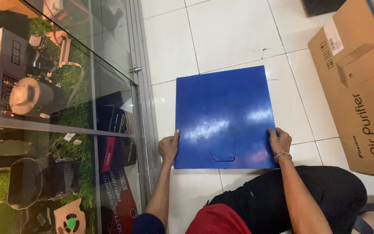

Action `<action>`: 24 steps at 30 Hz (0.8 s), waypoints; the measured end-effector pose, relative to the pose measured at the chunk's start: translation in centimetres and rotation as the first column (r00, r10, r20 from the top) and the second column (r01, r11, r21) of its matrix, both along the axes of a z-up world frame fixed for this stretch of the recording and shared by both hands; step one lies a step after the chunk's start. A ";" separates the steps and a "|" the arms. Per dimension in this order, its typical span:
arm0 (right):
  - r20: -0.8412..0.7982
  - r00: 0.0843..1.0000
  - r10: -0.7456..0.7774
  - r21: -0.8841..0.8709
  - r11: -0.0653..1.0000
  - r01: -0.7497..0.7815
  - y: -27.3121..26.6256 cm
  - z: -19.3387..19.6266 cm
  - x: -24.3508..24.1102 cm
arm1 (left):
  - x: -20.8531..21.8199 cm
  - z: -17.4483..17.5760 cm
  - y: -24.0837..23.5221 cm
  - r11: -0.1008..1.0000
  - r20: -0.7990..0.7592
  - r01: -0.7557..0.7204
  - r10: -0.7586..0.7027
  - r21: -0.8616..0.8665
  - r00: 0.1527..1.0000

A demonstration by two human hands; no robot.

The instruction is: The person sits on the floor and uses a screwdriver to tighten screws on the back of a computer case. They then place a blue side panel onto the case, press it into place, and remove it again. Finally, they arrange internal cables inside the open case.

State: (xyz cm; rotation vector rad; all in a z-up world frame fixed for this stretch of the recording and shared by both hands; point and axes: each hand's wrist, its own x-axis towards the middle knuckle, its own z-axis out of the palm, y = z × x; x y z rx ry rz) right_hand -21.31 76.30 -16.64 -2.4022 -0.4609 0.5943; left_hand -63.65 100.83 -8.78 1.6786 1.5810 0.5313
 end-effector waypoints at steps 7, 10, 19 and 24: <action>0.021 0.994 0.108 -0.019 0.994 -0.107 1.9 1.4 -1.4 | 0.1 0.4 0.5 0.998 -0.055 -0.016 0.013 -0.059 0.998; 0.081 0.980 0.183 -0.012 0.983 -0.183 2.7 4.4 -2.6 | 0.2 0.7 1.0 0.996 -0.088 -0.027 0.020 -0.085 0.996; 0.024 0.999 0.047 0.206 0.977 -0.051 2.2 7.4 -3.1 | 0.0 -1.8 0.8 0.980 -0.272 0.076 -0.125 -0.184 0.954; 0.135 0.986 0.101 0.189 0.974 -0.126 2.4 7.0 -3.5 | 0.1 0.1 1.2 0.970 -0.214 0.113 -0.160 -0.217 0.964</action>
